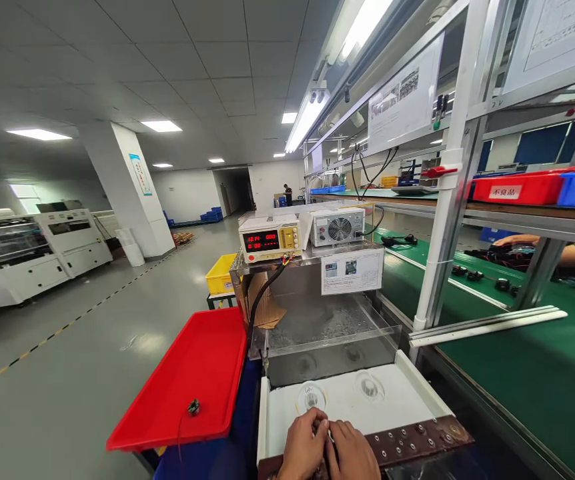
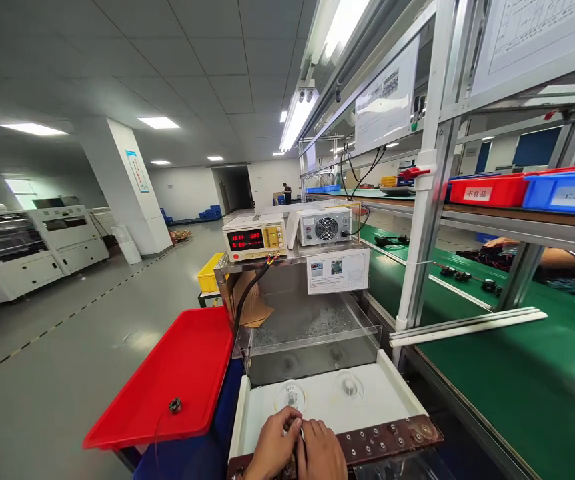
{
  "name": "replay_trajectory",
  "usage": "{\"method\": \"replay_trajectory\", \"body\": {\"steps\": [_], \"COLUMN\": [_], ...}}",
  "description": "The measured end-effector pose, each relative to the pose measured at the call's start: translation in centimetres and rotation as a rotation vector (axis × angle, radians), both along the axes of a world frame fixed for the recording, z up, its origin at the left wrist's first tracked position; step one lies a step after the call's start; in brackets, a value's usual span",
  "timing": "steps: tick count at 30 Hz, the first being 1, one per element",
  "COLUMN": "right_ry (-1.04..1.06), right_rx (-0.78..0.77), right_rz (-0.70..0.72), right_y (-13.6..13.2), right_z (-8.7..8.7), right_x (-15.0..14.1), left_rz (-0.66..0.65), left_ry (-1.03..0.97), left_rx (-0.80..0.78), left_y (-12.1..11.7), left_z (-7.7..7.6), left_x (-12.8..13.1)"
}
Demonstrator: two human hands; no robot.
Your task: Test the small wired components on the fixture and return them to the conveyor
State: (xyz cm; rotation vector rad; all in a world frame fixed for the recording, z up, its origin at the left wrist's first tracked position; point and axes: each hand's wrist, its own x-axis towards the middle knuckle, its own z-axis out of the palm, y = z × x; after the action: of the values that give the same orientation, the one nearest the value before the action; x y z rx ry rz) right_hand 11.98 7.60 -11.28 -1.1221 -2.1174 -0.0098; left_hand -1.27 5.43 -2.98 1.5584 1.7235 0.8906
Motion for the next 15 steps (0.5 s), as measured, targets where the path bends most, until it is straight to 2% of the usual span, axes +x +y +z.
{"method": "replay_trajectory", "body": {"steps": [4,7,11,15], "right_ry": [-0.009,-0.003,-0.005,-0.039], "right_rx": [-0.004,-0.012,-0.01,-0.01], "right_rz": [0.02,-0.003,-0.051,-0.059], "right_y": [-0.4,-0.5,-0.1,0.9], "right_z": [1.4,1.6,0.3,-1.6], "right_x": [0.3,0.3,-0.2,-0.5], "left_rz": [0.006,-0.003,-0.03,-0.08], "left_ry": [0.012,0.025,0.083,0.181], "left_rx": [0.011,0.014,0.048,0.204], "left_y": [0.0,0.1,0.4,1.2], "left_z": [-0.1,-0.2,-0.9,-3.5], "left_x": [0.1,0.1,0.1,-0.3]}}
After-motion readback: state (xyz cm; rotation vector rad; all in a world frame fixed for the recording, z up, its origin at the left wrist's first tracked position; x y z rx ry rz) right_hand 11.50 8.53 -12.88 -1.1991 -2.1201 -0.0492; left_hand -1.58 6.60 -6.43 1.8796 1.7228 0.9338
